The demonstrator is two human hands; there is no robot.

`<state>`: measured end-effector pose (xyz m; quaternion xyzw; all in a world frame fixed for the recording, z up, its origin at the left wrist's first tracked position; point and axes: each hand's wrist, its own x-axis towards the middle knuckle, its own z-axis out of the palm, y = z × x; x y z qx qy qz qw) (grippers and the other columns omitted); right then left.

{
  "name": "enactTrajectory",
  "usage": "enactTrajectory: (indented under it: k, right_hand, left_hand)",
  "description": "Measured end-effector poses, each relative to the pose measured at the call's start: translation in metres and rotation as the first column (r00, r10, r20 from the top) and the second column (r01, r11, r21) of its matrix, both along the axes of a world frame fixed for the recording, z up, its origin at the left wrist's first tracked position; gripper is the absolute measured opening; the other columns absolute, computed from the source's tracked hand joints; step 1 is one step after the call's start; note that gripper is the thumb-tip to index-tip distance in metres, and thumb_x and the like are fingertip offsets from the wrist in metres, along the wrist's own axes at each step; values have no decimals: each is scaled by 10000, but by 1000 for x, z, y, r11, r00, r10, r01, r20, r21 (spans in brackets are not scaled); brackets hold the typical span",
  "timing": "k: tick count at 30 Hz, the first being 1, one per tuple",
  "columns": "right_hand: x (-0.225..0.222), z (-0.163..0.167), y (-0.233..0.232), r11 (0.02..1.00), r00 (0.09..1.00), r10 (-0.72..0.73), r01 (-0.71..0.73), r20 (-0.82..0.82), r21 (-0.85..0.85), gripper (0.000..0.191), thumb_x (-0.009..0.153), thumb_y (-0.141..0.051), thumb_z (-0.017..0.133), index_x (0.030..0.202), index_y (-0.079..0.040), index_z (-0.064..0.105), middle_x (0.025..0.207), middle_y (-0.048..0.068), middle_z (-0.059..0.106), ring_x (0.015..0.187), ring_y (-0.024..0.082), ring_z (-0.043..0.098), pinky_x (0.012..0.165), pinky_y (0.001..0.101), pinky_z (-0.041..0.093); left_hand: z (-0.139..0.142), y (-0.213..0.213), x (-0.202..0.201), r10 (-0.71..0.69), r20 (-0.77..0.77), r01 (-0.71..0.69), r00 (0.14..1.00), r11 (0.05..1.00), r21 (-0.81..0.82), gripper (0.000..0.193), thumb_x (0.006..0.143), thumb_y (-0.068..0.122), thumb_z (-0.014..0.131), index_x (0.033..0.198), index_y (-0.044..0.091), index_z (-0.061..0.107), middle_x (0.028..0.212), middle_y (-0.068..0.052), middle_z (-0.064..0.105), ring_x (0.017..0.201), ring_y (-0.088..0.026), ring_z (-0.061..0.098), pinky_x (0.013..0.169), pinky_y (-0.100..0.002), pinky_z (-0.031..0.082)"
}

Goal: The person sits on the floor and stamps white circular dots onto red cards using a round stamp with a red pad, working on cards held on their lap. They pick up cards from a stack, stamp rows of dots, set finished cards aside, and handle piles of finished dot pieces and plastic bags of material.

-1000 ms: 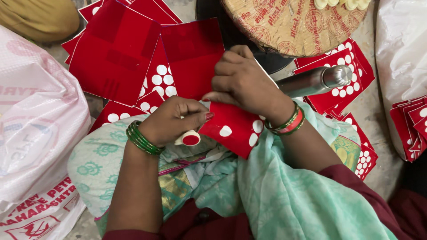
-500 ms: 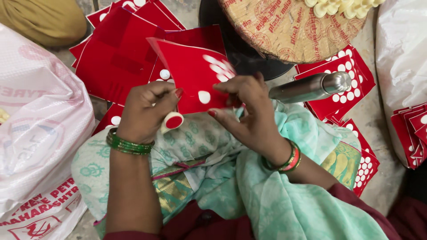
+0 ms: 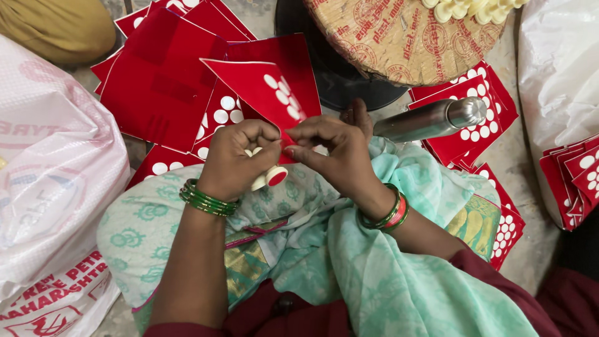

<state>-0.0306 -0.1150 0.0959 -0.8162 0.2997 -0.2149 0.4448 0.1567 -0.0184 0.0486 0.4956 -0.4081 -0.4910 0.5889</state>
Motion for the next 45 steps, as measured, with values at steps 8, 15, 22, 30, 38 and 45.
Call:
enactTrajectory:
  k: [8,15,22,30,38,45]
  right_hand:
    - [-5,-29,1,807,958,-132,-46,256,588,223,911,-23,750,1121,44,718,1176,53,689,1033,105,712,963,245,580]
    - [-15,-44,-15,773,967,-67,-105,245,625,223,972,-69,737,1148,68,736,1057,88,760,957,122,696,895,265,556]
    - [-19,-45,-25,643,971,-38,-156,234,750,228,979,-100,717,1146,55,731,1001,75,751,922,124,699,871,279,562]
    - [-21,-52,-24,805,963,-66,-103,260,585,286,983,-151,718,1209,5,638,1082,-1,683,1005,87,652,893,253,539]
    - [-20,-58,-28,563,949,-314,186,1,805,452,981,-431,616,1283,-107,524,929,103,666,772,236,706,673,378,573]
    - [-16,-45,-25,397,955,-292,66,58,915,524,941,-450,581,1375,-200,427,1059,129,657,832,318,720,717,477,625]
  left_hand:
    - [10,2,-9,22,16,-23,1000,998,63,67,919,58,682,968,14,692,859,-9,723,773,-47,665,694,-228,560]
    - [14,1,-8,-29,26,28,999,999,46,70,905,53,673,960,28,639,841,15,649,765,-36,604,671,-228,527]
    - [10,1,-2,-91,141,91,986,996,5,63,910,71,693,912,36,640,798,17,659,732,-37,607,662,-226,515]
    - [10,2,-3,-23,88,26,996,999,-34,65,936,64,697,966,36,646,835,27,622,755,-22,570,663,-211,495]
    - [13,0,-9,160,76,-150,984,982,-117,47,990,55,711,987,33,669,775,18,668,688,-21,604,630,-198,485]
    - [14,4,-16,253,56,-238,966,952,-190,59,992,30,717,988,32,659,797,12,650,688,-23,587,612,-204,465]
